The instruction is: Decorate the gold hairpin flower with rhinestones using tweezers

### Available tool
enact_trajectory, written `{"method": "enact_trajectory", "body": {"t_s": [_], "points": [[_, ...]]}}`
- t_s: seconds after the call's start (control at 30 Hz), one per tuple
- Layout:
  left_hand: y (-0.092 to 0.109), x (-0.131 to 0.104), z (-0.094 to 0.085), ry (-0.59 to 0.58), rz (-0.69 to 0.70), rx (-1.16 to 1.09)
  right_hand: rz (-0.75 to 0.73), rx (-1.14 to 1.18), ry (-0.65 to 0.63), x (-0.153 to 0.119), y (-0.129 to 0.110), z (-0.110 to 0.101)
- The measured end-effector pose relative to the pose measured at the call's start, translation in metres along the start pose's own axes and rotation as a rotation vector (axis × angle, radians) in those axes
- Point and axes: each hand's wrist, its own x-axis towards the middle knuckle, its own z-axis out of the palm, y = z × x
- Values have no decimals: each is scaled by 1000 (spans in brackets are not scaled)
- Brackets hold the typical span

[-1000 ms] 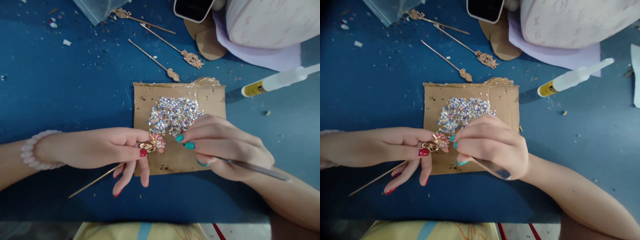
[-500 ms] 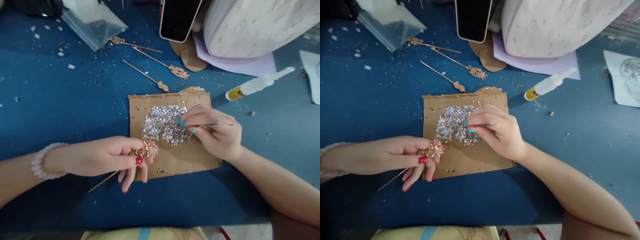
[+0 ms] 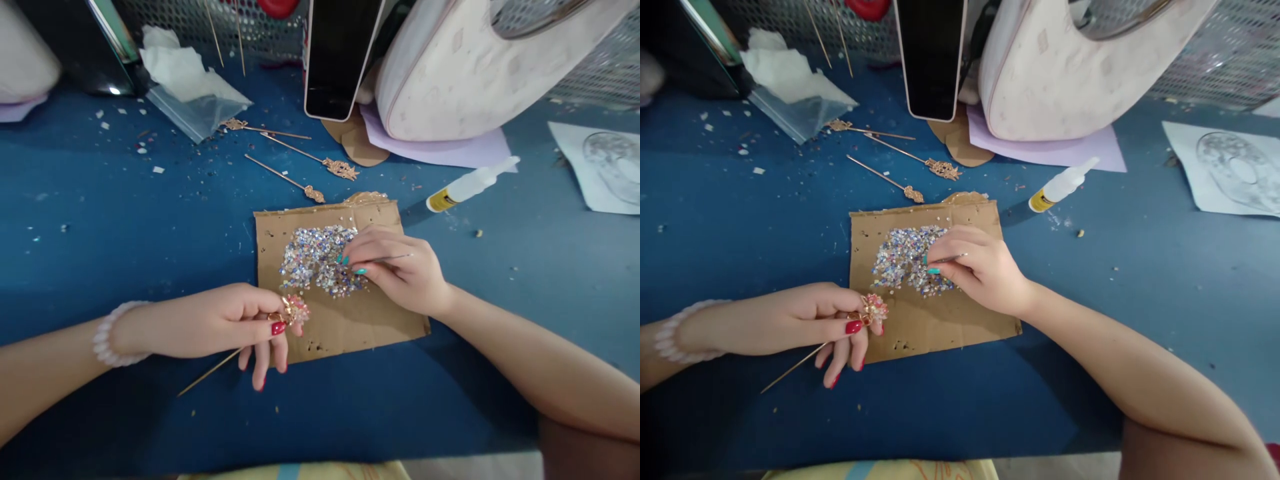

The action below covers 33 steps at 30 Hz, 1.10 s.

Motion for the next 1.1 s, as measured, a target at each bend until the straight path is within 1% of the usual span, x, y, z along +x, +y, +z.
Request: {"method": "enact_trajectory", "body": {"t_s": [0.07,0.13,0.27,0.43,0.53,0.67,0.8,0.97,1.1], "points": [[4,2,1,-14,11,14,2,-6,17,0,2,2],[6,4,1,-31,25,33,42,-9,70,0,5,3],[5,9,-5,-72,67,50,232,-33,197,-1,16,0],[8,12,-13,-89,91,79,339,-110,355,-2,46,-10],[13,11,-14,-85,94,101,404,-43,437,-1,64,-12],[15,11,-13,-30,119,120,436,8,440,2,82,-11],[9,10,-12,47,157,131,473,31,441,3,89,-10],[0,3,-6,148,215,143,503,29,391,3,82,-5],[-2,-9,0,235,276,139,510,27,361,5,70,0]]}}
